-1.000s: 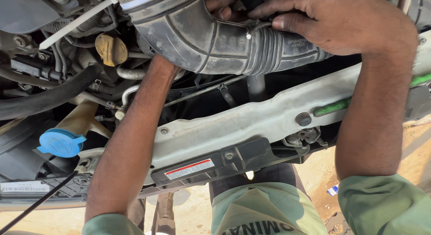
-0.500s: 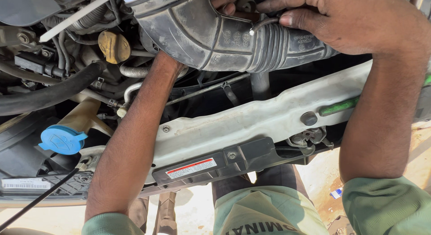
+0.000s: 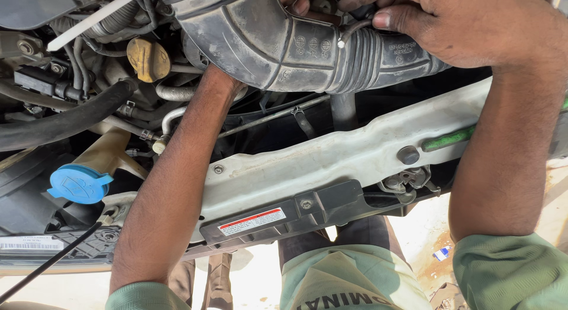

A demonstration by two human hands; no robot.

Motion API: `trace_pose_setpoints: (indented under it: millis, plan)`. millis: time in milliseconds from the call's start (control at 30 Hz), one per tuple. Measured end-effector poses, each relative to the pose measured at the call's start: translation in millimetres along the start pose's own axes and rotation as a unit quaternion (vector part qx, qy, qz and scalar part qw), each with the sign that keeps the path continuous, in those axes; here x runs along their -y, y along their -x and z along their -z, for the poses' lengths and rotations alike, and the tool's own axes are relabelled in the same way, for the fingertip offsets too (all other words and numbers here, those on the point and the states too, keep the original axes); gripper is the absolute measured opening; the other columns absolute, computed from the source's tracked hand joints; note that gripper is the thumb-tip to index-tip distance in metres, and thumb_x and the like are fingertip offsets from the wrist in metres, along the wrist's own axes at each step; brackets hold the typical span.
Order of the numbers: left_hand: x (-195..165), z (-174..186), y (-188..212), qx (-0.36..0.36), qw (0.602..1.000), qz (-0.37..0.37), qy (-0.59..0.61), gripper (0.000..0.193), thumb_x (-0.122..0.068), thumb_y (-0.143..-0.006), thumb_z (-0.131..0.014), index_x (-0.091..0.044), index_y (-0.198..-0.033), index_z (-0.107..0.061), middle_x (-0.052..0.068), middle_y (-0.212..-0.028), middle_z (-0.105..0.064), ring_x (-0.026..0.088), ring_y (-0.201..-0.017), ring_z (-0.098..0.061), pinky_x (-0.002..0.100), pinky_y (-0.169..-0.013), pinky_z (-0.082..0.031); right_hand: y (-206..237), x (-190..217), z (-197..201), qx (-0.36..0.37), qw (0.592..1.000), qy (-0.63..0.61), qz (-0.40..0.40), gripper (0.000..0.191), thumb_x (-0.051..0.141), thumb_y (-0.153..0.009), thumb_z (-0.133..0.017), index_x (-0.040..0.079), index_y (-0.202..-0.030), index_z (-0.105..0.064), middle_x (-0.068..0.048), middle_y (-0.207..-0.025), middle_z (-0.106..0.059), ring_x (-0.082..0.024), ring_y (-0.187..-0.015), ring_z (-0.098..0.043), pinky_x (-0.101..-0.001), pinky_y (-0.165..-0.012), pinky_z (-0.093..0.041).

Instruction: The person works under the open hood of a Suzuki car, reaching both hands into the engine bay to manipulate the air intake hose and nearby components. They use a wrench to loosen and tighten a fitting, reposition the hose, and continue adjusting parts in the engine compartment.

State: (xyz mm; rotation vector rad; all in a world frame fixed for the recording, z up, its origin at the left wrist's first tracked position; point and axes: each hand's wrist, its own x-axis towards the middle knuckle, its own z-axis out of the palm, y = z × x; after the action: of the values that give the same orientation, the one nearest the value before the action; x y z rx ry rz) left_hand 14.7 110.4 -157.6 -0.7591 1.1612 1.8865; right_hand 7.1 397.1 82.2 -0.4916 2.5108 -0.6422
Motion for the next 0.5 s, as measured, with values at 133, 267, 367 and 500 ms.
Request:
trace_pose_setpoints:
  millis: [133, 267, 367, 500]
  plan:
    - [-1, -2, 0, -0.001, 1.0, -0.001, -0.002, 0.047, -0.029, -0.102, -0.049, 0.001, -0.138, -0.053, 0.021, -0.131, -0.063, 0.03, -0.116, -0.071, 0.043, -0.091, -0.063, -2, 1, -2, -0.001, 1.0, -0.002, -0.023, 0.029, 0.015, -0.102, -0.063, 0.008, -0.128, -0.072, -0.011, -0.113, -0.075, -0.027, -0.096, -0.072, -0.0399, -0.083, -0.057]
    - [-3, -3, 1, 0.001, 1.0, -0.001, -0.002, 0.048, -0.029, -0.102, -0.049, 0.001, -0.138, -0.053, 0.021, -0.131, -0.063, 0.03, -0.116, -0.071, 0.043, -0.09, -0.063, -6, 3, -3, 0.032, 0.993, -0.042, -0.106, 0.034, 0.024, -0.104, -0.06, 0.013, -0.135, -0.07, -0.01, -0.113, -0.075, -0.027, -0.093, -0.072, -0.041, -0.079, -0.057]
    - [-4, -2, 3, 0.005, 1.0, 0.001, -0.002, 0.048, -0.029, -0.102, -0.049, 0.001, -0.138, -0.053, 0.021, -0.131, -0.063, 0.031, -0.116, -0.071, 0.043, -0.09, -0.063, -10, 3, -4, 0.027, 0.993, -0.058, -0.1, 0.037, 0.034, -0.103, -0.061, 0.01, -0.13, -0.07, -0.013, -0.108, -0.075, -0.029, -0.091, -0.071, -0.0429, -0.076, -0.057]
    - [-6, -2, 5, 0.009, 1.0, 0.002, -0.001, 0.048, -0.03, -0.102, -0.049, 0.001, -0.139, -0.052, 0.021, -0.13, -0.063, 0.031, -0.116, -0.071, 0.044, -0.09, -0.063, -14, -1, -12, 0.0, 0.991, -0.039, -0.126, 0.048, 0.046, -0.097, -0.068, 0.004, -0.12, -0.07, -0.017, -0.092, -0.074, -0.031, -0.079, -0.072, -0.0459, -0.068, -0.059]
